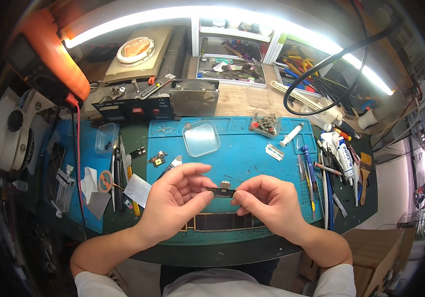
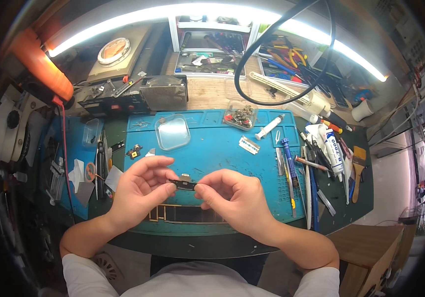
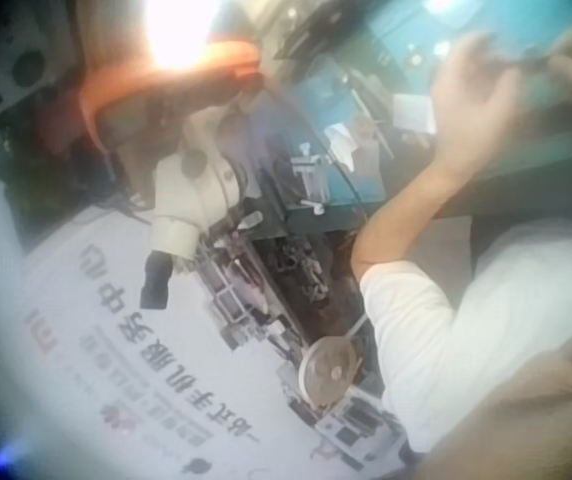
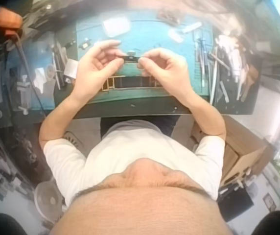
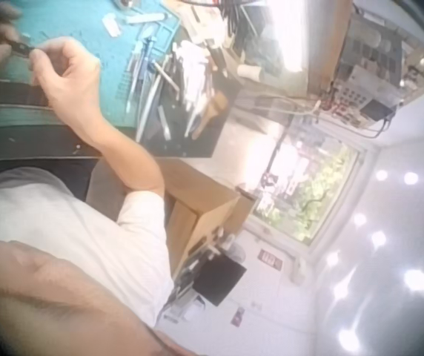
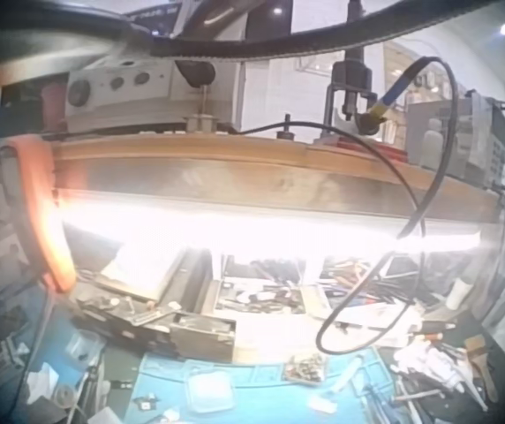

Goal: The person handles a smartphone with a cracked screen, then picks up and manipulates a small electronic component, possibly a connector or ribbon cable, on a cluttered workbench. The person also briefly handles a small orange box and a tube of adhesive.

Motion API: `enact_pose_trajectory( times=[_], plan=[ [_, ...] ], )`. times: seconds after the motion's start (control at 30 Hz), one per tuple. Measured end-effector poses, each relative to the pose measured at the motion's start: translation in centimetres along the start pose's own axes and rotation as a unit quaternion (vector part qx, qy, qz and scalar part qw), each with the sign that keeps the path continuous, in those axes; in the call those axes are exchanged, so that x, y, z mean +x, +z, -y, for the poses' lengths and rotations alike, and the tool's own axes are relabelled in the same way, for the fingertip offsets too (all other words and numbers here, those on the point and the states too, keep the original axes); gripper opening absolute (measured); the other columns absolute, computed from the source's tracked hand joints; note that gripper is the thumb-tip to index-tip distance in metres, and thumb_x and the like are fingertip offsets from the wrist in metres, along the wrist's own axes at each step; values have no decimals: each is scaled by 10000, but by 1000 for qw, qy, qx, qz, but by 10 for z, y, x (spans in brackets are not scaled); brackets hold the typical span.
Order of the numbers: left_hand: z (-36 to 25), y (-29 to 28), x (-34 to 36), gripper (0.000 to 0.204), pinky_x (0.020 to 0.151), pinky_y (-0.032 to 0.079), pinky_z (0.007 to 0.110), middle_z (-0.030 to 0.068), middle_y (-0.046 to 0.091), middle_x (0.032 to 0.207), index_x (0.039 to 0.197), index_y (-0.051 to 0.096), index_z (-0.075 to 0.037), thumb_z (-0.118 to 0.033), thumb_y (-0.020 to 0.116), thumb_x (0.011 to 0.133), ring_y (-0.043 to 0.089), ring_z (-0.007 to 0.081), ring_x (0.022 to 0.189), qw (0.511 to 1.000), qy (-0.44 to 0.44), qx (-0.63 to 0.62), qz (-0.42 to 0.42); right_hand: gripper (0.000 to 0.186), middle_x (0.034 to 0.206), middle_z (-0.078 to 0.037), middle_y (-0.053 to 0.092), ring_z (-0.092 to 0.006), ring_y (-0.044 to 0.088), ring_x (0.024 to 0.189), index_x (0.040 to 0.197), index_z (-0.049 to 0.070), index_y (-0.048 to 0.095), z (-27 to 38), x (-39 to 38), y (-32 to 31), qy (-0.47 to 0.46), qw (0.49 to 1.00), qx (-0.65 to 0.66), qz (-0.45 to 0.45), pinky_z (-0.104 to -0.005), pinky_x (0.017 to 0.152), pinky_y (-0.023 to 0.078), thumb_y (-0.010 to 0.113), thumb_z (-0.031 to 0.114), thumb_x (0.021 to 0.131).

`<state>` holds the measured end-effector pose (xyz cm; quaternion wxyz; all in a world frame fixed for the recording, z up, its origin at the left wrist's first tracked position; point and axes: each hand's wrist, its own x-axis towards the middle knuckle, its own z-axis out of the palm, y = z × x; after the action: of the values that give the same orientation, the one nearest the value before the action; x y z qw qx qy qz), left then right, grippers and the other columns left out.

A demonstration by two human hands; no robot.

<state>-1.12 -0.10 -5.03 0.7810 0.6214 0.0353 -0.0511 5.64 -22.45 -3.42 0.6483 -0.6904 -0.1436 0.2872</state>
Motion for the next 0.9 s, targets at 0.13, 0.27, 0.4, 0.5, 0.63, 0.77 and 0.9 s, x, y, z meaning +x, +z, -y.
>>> enact_pose_trajectory(
  times=[0.13,0.27,0.4,0.5,0.63,0.77,0.9],
  plan=[
    [1,-2,3,492,970,533,285,106,654,1161,1399,488,-1,19,674,944,647,142,1074,999,-24,-30,21,150,949,-112,743,-110,706,799,1066,-48,672,3,-1,0,25,999,44,19,-234,711,584,662,86,1001],
    [-1,2,1,514,967,530,283,93,655,1163,1410,478,-7,9,691,942,640,136,1077,997,-32,-46,53,179,945,-92,745,-114,711,814,1083,-43,681,1,-2,1,20,999,18,28,-255,735,600,657,113,999],
    [-1,1,1,520,939,534,277,77,661,1151,1413,479,-12,13,694,941,643,128,1053,996,-50,-33,62,172,927,-87,747,-105,705,791,1071,-29,689,2,-5,2,46,998,24,47,-246,703,584,656,123,998],
    [-2,-1,1,520,914,535,266,70,668,1132,1414,479,-13,22,691,941,647,119,1033,995,-69,-44,64,161,898,-76,745,-94,696,766,1059,-22,691,1,-6,2,48,997,30,51,-240,683,571,653,121,998],
    [-4,-2,1,532,905,526,253,61,675,1105,1423,466,-11,23,691,943,644,95,1018,992,-86,-67,68,139,857,-52,732,-76,680,738,1031,-15,688,1,-5,2,43,998,19,46,-232,666,554,658,114,991],
    [-1,3,-2,498,823,560,272,82,704,1022,1341,544,-10,58,723,881,691,159,949,988,101,107,39,108,827,-37,722,-66,671,706,990,-10,686,2,-7,5,13,1000,-18,18,-227,633,537,696,89,948],
    [-6,-2,0,364,759,580,295,112,734,994,1151,657,-6,54,755,806,714,226,867,801,447,394,55,123,811,-70,716,-125,690,668,945,3,687,-5,-5,5,-239,947,-216,-18,-262,591,547,747,16,838]
  ],
)
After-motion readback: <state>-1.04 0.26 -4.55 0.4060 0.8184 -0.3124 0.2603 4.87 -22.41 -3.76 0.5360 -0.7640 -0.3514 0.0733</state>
